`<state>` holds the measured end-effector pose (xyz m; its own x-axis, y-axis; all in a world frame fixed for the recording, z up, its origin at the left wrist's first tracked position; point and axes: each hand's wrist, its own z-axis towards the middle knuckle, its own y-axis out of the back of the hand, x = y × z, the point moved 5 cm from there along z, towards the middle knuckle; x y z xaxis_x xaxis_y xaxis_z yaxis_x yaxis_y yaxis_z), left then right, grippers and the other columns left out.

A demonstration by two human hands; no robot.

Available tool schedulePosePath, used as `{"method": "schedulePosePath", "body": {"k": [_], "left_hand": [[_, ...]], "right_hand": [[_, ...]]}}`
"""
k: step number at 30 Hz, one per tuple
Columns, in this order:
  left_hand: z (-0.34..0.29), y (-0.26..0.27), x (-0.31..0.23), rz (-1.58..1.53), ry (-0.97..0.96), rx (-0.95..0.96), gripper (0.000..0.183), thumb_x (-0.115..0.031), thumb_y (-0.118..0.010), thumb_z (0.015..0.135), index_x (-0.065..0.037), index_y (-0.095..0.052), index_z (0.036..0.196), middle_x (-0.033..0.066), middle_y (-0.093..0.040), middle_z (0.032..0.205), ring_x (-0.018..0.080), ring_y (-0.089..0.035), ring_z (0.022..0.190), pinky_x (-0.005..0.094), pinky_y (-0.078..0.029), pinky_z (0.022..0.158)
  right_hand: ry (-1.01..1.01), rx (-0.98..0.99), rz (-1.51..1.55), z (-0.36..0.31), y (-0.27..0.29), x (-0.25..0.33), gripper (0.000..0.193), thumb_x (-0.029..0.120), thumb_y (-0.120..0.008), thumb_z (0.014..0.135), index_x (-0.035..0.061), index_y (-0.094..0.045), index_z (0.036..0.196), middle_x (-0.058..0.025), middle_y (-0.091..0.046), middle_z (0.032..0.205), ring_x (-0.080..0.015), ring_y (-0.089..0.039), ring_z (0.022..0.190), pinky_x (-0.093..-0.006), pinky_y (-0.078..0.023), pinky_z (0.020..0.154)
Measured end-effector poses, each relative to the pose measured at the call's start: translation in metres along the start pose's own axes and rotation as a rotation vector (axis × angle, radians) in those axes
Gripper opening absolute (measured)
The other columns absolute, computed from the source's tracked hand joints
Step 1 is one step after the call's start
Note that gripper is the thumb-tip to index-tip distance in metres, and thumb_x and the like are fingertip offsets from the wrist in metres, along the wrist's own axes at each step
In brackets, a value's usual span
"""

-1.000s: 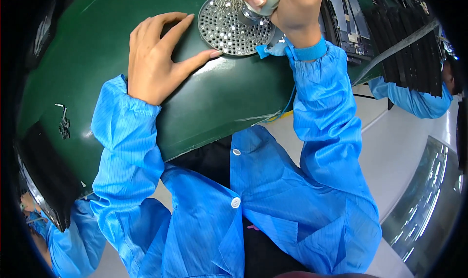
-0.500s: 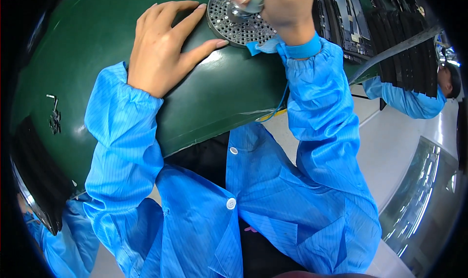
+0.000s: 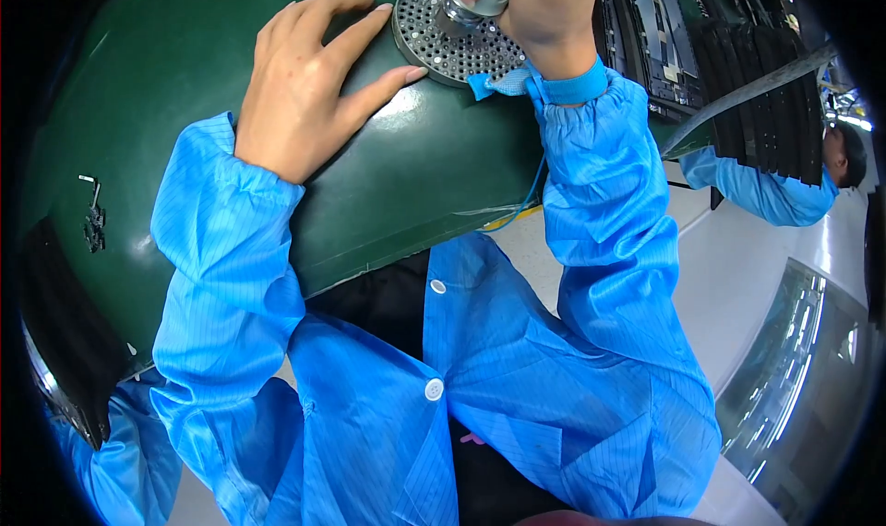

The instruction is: Driving screws into electronic screen frames on an assembly line using an electric screwdriver.

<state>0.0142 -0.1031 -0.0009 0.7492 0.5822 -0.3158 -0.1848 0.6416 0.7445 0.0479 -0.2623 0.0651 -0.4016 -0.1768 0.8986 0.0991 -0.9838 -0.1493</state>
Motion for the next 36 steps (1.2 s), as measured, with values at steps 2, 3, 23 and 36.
{"method": "schedulePosePath", "body": {"k": [2, 3, 23, 36], "left_hand": [[0.001, -0.001, 0.0, 0.004, -0.01, -0.005, 0.046, -0.036, -0.08, 0.08, -0.004, -0.072, 0.113, 0.0141, -0.064, 0.117, 0.0342, -0.057, 0.112, 0.0456, -0.044, 0.099], [0.001, -0.001, -0.001, 0.014, -0.02, -0.008, 0.046, -0.036, -0.08, 0.08, -0.004, -0.072, 0.113, 0.0143, -0.064, 0.117, 0.0345, -0.057, 0.113, 0.0458, -0.044, 0.099], [-0.001, -0.005, 0.0, -1.467, 0.873, 0.082, 0.034, -0.021, -0.06, 0.101, 0.005, -0.063, 0.122, 0.012, -0.069, 0.103, 0.0039, -0.05, 0.055, 0.0171, -0.038, 0.042], [-0.006, -0.013, 0.004, -1.932, 0.907, 0.193, 0.038, -0.028, -0.051, 0.105, 0.006, -0.055, 0.121, 0.0098, -0.06, 0.099, 0.0045, -0.04, 0.052, 0.0153, -0.036, 0.034]], "right_hand": [[-0.001, 0.013, -0.009, 0.0, 0.003, 0.001, 0.019, 0.011, -0.06, 0.095, -0.0066, -0.065, 0.091, -0.0074, -0.061, 0.061, -0.0116, -0.05, 0.042, -0.025, -0.042, 0.042], [0.011, 0.026, -0.025, 0.001, 0.003, 0.001, 0.019, 0.011, -0.06, 0.094, -0.0065, -0.065, 0.091, -0.0073, -0.061, 0.061, -0.0116, -0.05, 0.042, -0.0251, -0.042, 0.042], [0.092, 0.078, 0.155, 0.017, -0.017, 0.049, 0.034, 0.022, -0.052, 0.099, -0.0106, -0.061, 0.097, -0.015, -0.066, 0.078, -0.0139, -0.05, 0.041, -0.0262, -0.043, 0.042], [0.12, -0.008, 0.176, 0.021, -0.034, 0.063, 0.031, 0.019, -0.057, 0.094, -0.0112, -0.065, 0.091, -0.0127, -0.064, 0.064, -0.0127, -0.051, 0.039, -0.0266, -0.045, 0.04]]}}
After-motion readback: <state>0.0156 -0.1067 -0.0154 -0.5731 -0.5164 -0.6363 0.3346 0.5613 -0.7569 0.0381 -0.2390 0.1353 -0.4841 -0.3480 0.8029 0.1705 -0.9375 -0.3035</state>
